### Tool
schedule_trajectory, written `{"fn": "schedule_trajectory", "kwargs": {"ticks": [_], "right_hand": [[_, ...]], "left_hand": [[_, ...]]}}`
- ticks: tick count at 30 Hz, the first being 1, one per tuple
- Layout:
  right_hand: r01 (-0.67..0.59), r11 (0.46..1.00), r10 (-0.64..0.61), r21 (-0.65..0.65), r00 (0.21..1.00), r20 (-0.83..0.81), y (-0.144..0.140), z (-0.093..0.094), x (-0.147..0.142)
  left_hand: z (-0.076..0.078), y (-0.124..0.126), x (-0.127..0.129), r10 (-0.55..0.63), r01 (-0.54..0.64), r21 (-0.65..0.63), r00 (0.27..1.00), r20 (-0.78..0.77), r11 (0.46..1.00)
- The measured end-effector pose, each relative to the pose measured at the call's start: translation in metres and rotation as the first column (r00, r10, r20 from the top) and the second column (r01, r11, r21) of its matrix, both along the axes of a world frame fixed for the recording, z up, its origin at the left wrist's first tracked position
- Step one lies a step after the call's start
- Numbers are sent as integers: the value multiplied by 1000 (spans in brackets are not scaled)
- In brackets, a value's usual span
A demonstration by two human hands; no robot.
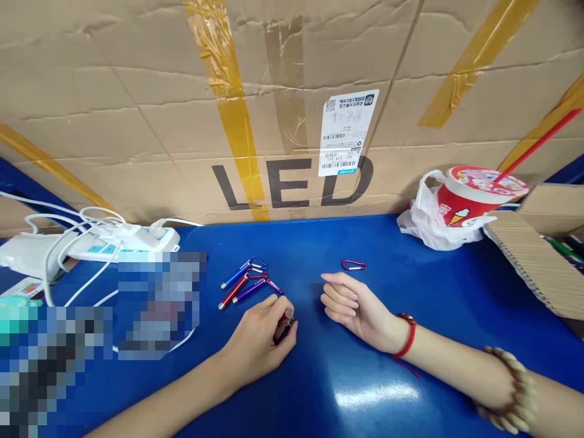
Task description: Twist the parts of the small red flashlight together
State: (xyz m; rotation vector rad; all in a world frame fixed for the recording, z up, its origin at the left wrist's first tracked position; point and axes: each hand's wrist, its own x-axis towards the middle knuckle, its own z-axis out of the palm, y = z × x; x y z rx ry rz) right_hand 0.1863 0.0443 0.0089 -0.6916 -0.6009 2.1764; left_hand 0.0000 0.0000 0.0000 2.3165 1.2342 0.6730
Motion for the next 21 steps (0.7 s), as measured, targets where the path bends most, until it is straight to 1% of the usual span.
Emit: {"fn": "schedule_trajectory", "kwargs": {"ticks": [4, 8, 12, 13, 17, 20, 21], "right_hand": [[-13, 1000, 13, 7, 1000, 25, -3, 2, 0], [-39, 999, 36, 39, 997, 67, -7, 6, -2], [-42, 984, -7, 172, 962, 273, -12, 8, -6], [-68, 976, -4, 206, 944, 329, -13, 7, -7], [-239, 912, 27, 334, 846, 533, -14, -3, -9], [-360, 843, 43, 401, 787, 615, -12, -15, -8], [-377, 825, 34, 421, 776, 630, -12, -18, -8]], "left_hand": [[3, 0, 2, 3, -3, 2, 1000, 9, 1000], [7, 0, 3, -1, 0, 42, 1000, 31, 999], [6, -2, 1, -14, 8, 79, 997, 72, 997], [5, -3, 0, -18, 11, 93, 996, 83, 996], [3, -7, -3, -38, 25, 144, 995, 89, 989], [4, -7, -4, -46, 35, 142, 996, 72, 989], [4, -7, -4, -49, 39, 141, 996, 69, 989]]}}
